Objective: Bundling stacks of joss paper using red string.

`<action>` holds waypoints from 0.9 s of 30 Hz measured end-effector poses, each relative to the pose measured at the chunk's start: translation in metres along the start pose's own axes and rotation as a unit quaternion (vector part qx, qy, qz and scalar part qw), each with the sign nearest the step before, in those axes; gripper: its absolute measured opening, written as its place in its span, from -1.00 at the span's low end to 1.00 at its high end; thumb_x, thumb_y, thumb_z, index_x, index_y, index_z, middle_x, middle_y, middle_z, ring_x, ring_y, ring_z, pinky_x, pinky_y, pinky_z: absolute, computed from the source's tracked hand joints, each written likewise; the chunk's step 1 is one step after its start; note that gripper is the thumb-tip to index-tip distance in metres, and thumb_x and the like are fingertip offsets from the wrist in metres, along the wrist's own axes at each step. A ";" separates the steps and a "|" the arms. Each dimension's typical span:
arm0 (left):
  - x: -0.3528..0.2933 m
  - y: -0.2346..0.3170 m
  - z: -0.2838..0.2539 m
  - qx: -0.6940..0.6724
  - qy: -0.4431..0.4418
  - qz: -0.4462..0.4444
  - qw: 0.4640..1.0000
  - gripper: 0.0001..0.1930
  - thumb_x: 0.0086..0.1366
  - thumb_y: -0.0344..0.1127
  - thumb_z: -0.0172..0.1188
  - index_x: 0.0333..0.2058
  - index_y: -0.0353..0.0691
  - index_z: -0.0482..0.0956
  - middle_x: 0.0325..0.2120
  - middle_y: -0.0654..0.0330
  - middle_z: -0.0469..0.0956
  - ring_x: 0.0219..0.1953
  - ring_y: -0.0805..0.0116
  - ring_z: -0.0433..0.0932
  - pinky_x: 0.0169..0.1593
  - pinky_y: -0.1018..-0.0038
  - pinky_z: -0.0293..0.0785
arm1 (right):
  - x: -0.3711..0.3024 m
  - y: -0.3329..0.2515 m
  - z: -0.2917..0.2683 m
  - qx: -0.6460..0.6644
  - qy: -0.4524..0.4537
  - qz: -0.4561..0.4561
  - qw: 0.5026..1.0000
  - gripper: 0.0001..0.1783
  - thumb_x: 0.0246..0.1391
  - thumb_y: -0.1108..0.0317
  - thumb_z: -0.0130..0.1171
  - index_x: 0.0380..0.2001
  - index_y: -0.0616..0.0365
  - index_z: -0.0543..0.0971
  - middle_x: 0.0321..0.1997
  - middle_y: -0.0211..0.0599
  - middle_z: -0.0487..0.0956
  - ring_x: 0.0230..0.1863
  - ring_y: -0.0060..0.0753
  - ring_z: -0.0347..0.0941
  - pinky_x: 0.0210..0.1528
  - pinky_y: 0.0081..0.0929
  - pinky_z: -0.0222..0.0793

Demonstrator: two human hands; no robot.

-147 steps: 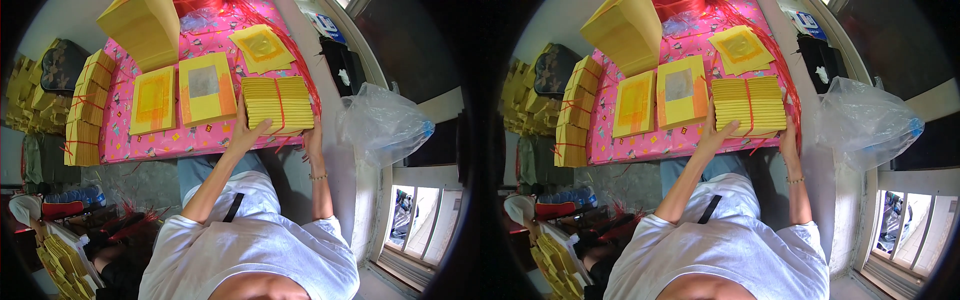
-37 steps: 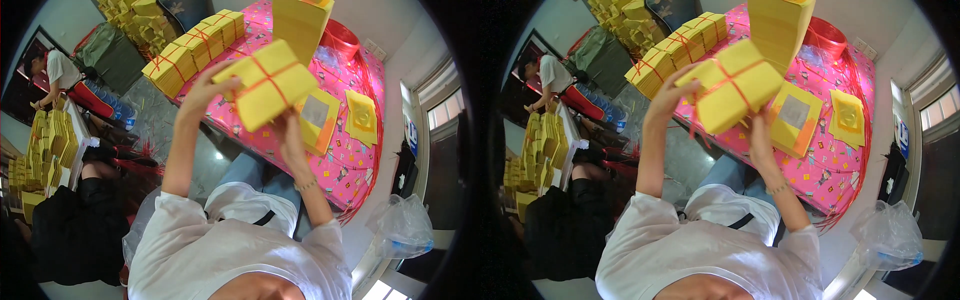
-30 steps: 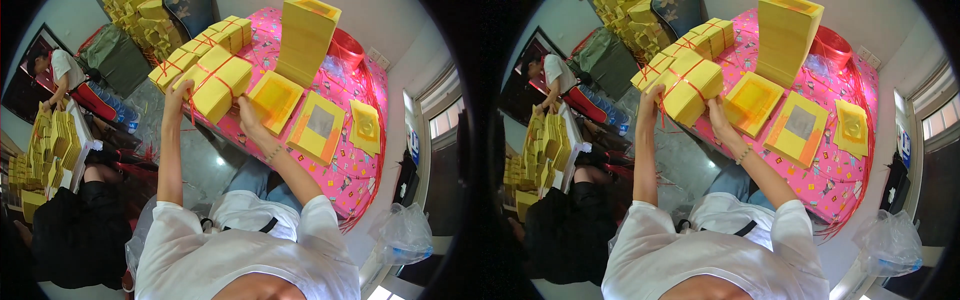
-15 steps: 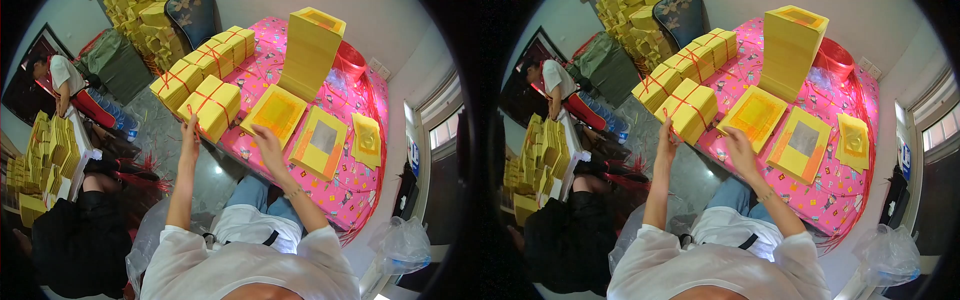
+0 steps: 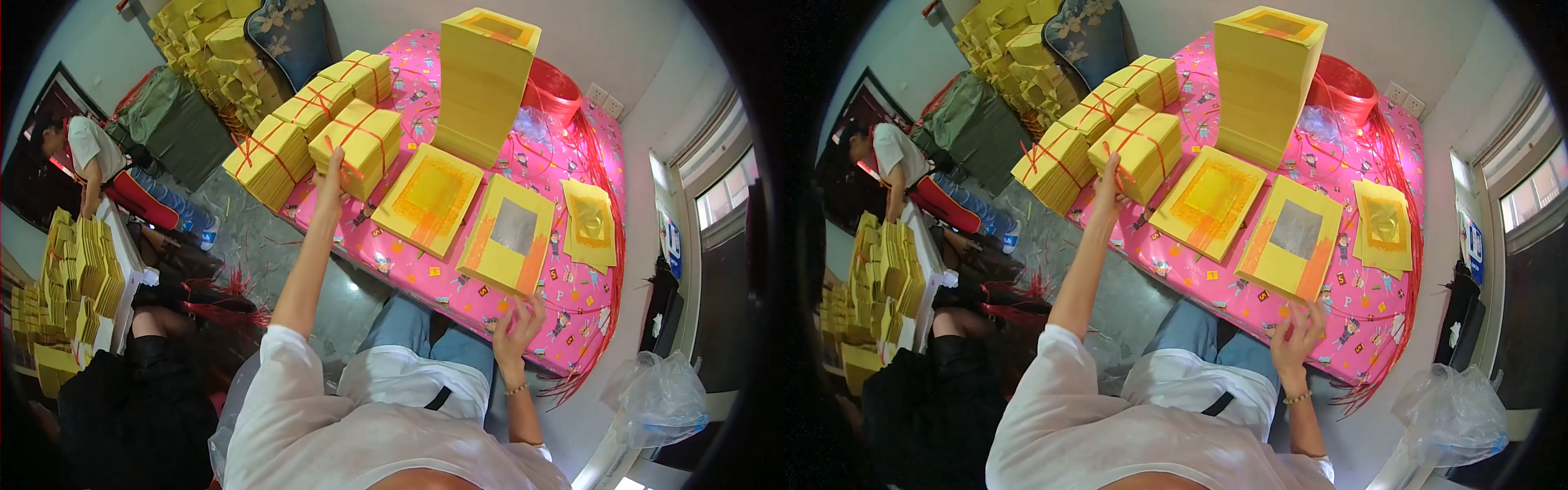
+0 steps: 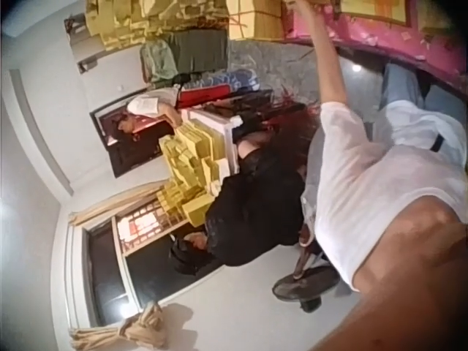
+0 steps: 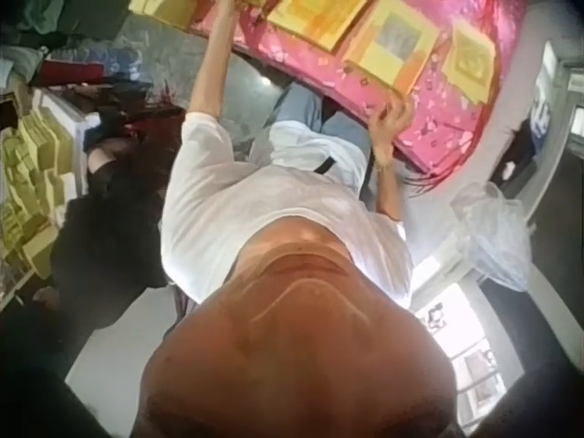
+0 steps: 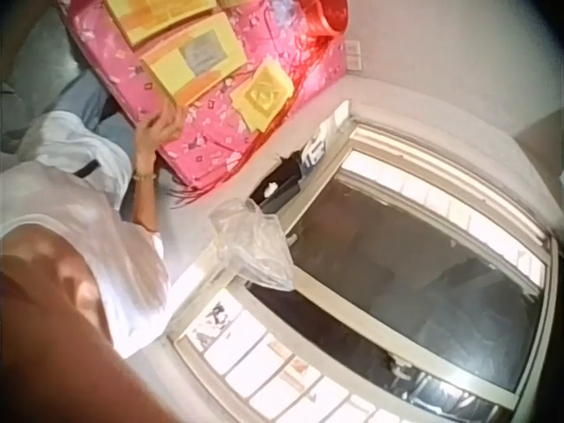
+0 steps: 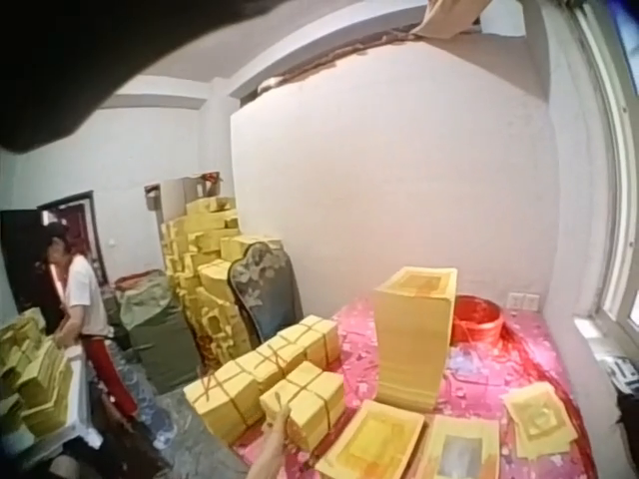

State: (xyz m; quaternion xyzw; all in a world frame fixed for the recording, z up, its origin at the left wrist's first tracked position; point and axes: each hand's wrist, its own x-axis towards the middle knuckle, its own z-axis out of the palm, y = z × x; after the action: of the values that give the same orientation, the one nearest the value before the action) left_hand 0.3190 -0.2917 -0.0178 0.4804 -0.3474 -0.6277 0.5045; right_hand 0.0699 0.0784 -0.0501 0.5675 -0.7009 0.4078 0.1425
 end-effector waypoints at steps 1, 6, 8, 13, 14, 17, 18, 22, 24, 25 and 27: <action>0.014 -0.005 0.007 0.003 0.000 -0.001 1.000 -0.20 -0.05 0.22 0.34 0.05 -0.14 0.27 -0.16 0.16 0.48 -0.21 0.36 0.54 -0.38 0.39 0.51 | -0.003 0.004 0.003 -0.036 0.009 0.029 0.999 -0.61 0.02 0.54 0.05 -0.02 0.22 0.40 0.17 -0.02 0.25 0.25 0.10 0.09 0.25 -0.03 0.01; 0.061 -0.011 0.067 0.022 0.101 0.012 0.995 -0.22 0.00 0.27 0.28 0.03 -0.15 0.25 -0.21 0.10 0.49 -0.30 0.27 0.54 -0.37 0.24 0.49 | -0.003 0.005 0.014 -0.111 0.039 0.080 0.990 -0.51 0.01 0.49 0.10 0.06 0.25 0.32 0.23 0.02 0.17 0.30 0.15 -0.01 0.28 0.04 -0.10; 0.075 -0.012 0.086 0.011 0.046 -0.022 0.999 -0.20 0.00 0.29 0.27 0.06 -0.13 0.25 -0.15 0.08 0.48 -0.21 0.21 0.52 -0.30 0.16 0.48 | -0.003 0.005 0.013 -0.137 0.036 0.074 0.987 -0.54 0.00 0.46 0.12 0.03 0.25 0.35 0.21 0.04 0.19 0.29 0.17 0.01 0.27 0.04 -0.07; 0.130 -0.015 0.107 -0.036 -0.041 -0.058 0.997 -0.18 0.04 0.43 0.09 0.12 -0.05 0.28 0.11 0.08 0.35 0.13 0.03 0.32 0.05 -0.20 0.24 | -0.006 0.008 0.017 -0.147 0.026 0.074 0.986 -0.57 -0.03 0.46 0.13 -0.02 0.24 0.40 0.15 0.04 0.23 0.25 0.18 0.06 0.24 0.03 0.00; 0.137 -0.014 0.110 -0.039 -0.034 -0.067 0.996 -0.18 0.05 0.44 0.05 0.13 -0.03 0.27 0.13 0.09 0.33 0.16 0.02 0.28 0.10 -0.22 0.15 | -0.006 0.007 0.017 -0.143 0.030 0.064 0.987 -0.58 -0.04 0.47 0.14 -0.04 0.24 0.41 0.13 0.04 0.25 0.24 0.18 0.09 0.23 0.03 0.03; 0.173 0.003 0.086 -0.062 -0.036 -0.078 0.994 -0.19 0.12 0.45 -0.06 0.15 -0.05 0.26 0.15 0.10 0.31 0.20 -0.03 0.23 0.18 -0.18 0.08 | 0.004 0.001 0.023 -0.112 0.040 0.046 0.992 -0.57 -0.05 0.47 0.14 -0.04 0.23 0.42 0.11 0.04 0.27 0.22 0.17 0.12 0.22 0.01 0.06; 0.170 -0.007 0.097 -0.057 -0.058 -0.074 0.994 -0.20 0.14 0.44 -0.09 0.14 -0.07 0.27 0.16 0.08 0.29 0.21 -0.03 0.21 0.18 -0.17 0.10 | 0.002 0.005 0.024 -0.122 0.042 0.044 0.991 -0.57 -0.06 0.47 0.15 -0.04 0.23 0.42 0.09 0.03 0.29 0.20 0.17 0.15 0.20 0.01 0.09; 0.142 -0.004 0.128 0.001 -0.047 -0.079 0.996 -0.17 0.14 0.48 -0.16 0.12 -0.12 0.28 0.14 0.00 0.23 0.15 0.01 0.24 0.19 -0.10 0.12 | 0.000 0.009 0.019 -0.134 0.041 0.055 0.989 -0.57 -0.06 0.47 0.14 -0.04 0.26 0.41 0.07 0.04 0.31 0.17 0.16 0.19 0.17 0.00 0.14; 0.151 0.002 0.110 -0.008 -0.047 -0.085 0.995 -0.16 0.11 0.50 -0.14 0.09 -0.12 0.28 0.11 -0.01 0.26 0.13 0.01 0.25 0.17 -0.09 0.18 | 0.003 0.007 0.021 -0.119 0.044 0.050 0.991 -0.56 -0.06 0.47 0.14 -0.04 0.27 0.41 0.07 0.04 0.31 0.17 0.16 0.19 0.17 0.00 0.14; 0.152 0.001 0.103 -0.020 -0.057 -0.092 0.994 -0.15 0.09 0.53 -0.13 0.07 -0.12 0.28 0.07 -0.02 0.28 0.10 0.01 0.26 0.14 -0.07 0.23 | 0.003 0.008 0.022 -0.115 0.054 0.046 0.991 -0.56 -0.06 0.47 0.14 -0.04 0.28 0.40 0.07 0.04 0.31 0.18 0.16 0.18 0.17 -0.01 0.14; 0.126 -0.017 0.106 -0.072 -0.089 -0.101 0.988 -0.17 0.06 0.45 0.04 0.04 -0.17 0.28 0.04 -0.06 0.28 -0.02 0.08 0.38 0.02 0.02 0.39 | 0.001 0.011 0.017 -0.133 0.041 0.051 0.989 -0.55 -0.06 0.47 0.14 -0.03 0.29 0.40 0.06 0.04 0.31 0.18 0.13 0.19 0.17 -0.04 0.16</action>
State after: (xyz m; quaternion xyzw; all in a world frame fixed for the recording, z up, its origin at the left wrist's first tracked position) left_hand 0.2090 -0.4146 -0.0332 0.4173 -0.2946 -0.7392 0.4390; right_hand 0.0639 0.0655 -0.0652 0.4900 -0.7706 0.3408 0.2237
